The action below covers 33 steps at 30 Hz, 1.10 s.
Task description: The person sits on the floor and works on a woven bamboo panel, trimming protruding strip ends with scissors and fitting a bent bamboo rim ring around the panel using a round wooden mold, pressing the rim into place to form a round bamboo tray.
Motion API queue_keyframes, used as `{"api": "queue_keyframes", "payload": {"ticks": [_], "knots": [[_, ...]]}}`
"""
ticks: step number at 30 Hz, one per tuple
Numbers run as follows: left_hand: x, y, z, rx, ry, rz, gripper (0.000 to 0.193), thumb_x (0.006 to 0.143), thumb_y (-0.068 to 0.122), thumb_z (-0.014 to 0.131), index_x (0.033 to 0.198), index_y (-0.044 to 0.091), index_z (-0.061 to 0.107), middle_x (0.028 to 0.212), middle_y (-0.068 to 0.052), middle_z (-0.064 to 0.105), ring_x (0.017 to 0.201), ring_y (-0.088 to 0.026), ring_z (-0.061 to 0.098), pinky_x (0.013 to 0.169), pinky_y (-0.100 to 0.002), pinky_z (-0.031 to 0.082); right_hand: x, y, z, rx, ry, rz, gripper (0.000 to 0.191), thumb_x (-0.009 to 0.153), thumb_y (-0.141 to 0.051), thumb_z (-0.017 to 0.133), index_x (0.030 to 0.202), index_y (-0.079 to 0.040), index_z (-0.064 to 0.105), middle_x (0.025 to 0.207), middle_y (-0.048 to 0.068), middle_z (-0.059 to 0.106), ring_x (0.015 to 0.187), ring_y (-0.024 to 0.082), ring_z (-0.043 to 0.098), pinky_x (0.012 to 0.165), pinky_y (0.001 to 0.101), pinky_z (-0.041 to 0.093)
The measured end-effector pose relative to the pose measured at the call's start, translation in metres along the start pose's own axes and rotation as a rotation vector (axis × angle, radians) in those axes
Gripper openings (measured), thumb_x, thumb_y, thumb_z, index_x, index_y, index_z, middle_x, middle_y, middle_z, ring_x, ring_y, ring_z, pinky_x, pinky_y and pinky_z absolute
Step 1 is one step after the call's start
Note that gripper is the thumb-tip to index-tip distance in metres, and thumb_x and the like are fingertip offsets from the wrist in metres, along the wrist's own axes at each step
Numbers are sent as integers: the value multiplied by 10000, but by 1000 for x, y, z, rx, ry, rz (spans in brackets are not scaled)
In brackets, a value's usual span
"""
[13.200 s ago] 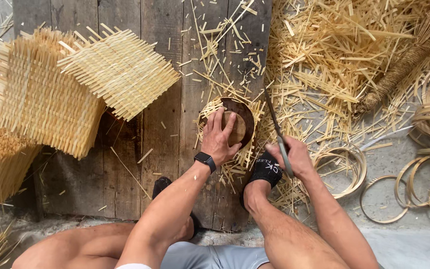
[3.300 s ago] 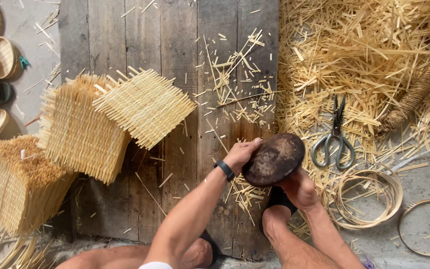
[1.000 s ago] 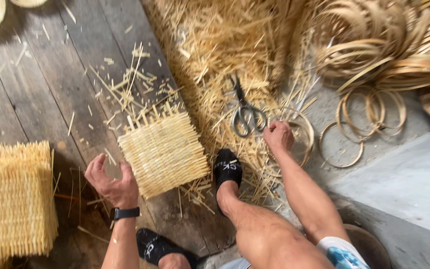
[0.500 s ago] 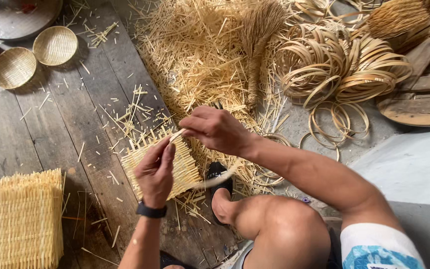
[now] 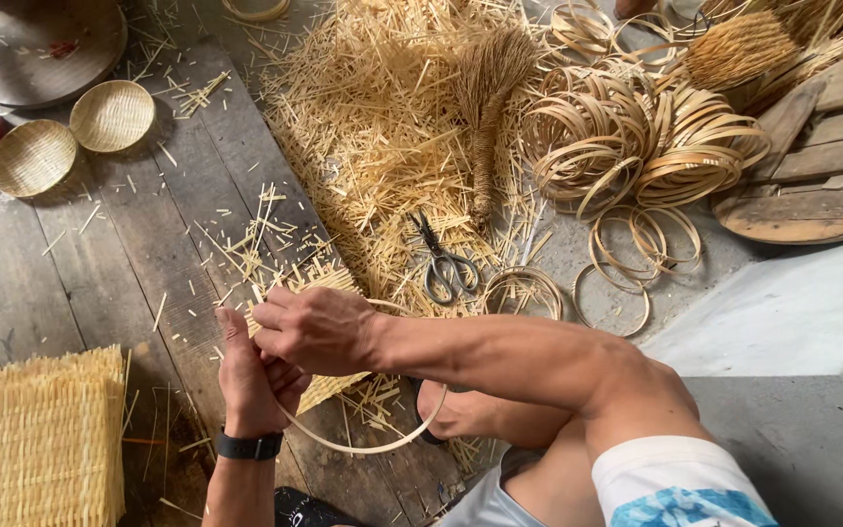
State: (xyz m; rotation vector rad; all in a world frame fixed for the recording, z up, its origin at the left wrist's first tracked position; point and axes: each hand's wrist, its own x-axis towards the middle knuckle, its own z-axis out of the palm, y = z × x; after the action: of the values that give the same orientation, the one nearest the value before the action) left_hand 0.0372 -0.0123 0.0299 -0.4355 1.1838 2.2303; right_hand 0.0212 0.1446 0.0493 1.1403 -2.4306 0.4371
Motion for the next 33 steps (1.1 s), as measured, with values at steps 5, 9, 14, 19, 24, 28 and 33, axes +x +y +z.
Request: {"api": "queue_keyframes", "payload": {"ticks": [5, 9, 14, 19, 24, 28, 33], "knots": [[16, 2, -20, 131, -27, 158, 510, 969, 628, 530, 703, 192, 545, 517, 80, 400, 404, -69, 318, 358, -244, 285, 12, 37, -15, 263, -179, 274, 369, 882, -430, 704, 788, -74, 678, 741, 53, 629, 663, 159, 596, 559, 265, 552], [22, 15, -46, -293, -100, 580, 399, 1149, 422, 563, 924, 107, 662, 612, 64, 486, 579, -71, 402, 536, -230, 362, -10, 72, -27, 1300, 78, 1085, 414, 889, -461, 647, 947, -60, 732, 782, 101, 716, 594, 166, 666, 549, 301, 588], [29, 31, -70, -160, -92, 333, 300, 1070, 268, 557, 806, 128, 588, 635, 38, 527, 538, -96, 440, 480, -253, 387, -52, 71, 7, 1896, 197, 1043, 412, 981, -392, 670, 941, 13, 735, 607, 45, 604, 451, 137, 522, 425, 290, 453], [45, 27, -84, -190, -102, 69, 294, 1006, 236, 623, 734, 153, 547, 554, 71, 444, 440, -54, 331, 366, -221, 276, -69, 75, 54, 1765, 109, 1173, 393, 996, -354, 718, 783, -26, 682, 498, -28, 501, 366, 73, 376, 332, 243, 315], [66, 17, -98, -280, 44, 106, 347, 1009, 305, 661, 721, 143, 554, 506, 67, 373, 437, -74, 315, 372, -246, 264, -70, 83, 69, 1713, 123, 1267, 436, 991, -403, 666, 971, 26, 741, 638, 10, 587, 502, 90, 526, 441, 246, 461], [84, 14, -107, -376, 150, 280, 243, 997, 340, 655, 949, 106, 695, 539, 62, 411, 456, -64, 348, 390, -239, 281, -71, 88, 82, 1464, 21, 1208, 297, 908, -224, 716, 1110, -10, 681, 814, 23, 715, 682, 108, 691, 605, 271, 617], [104, -18, -132, -273, 358, 300, 251, 950, 252, 712, 1159, 114, 736, 607, 54, 525, 489, -60, 443, 401, -216, 359, -82, 98, 128, 1133, 37, 1426, 234, 872, -102, 759, 1068, 15, 710, 849, 80, 765, 666, 124, 718, 559, 268, 595]]}}
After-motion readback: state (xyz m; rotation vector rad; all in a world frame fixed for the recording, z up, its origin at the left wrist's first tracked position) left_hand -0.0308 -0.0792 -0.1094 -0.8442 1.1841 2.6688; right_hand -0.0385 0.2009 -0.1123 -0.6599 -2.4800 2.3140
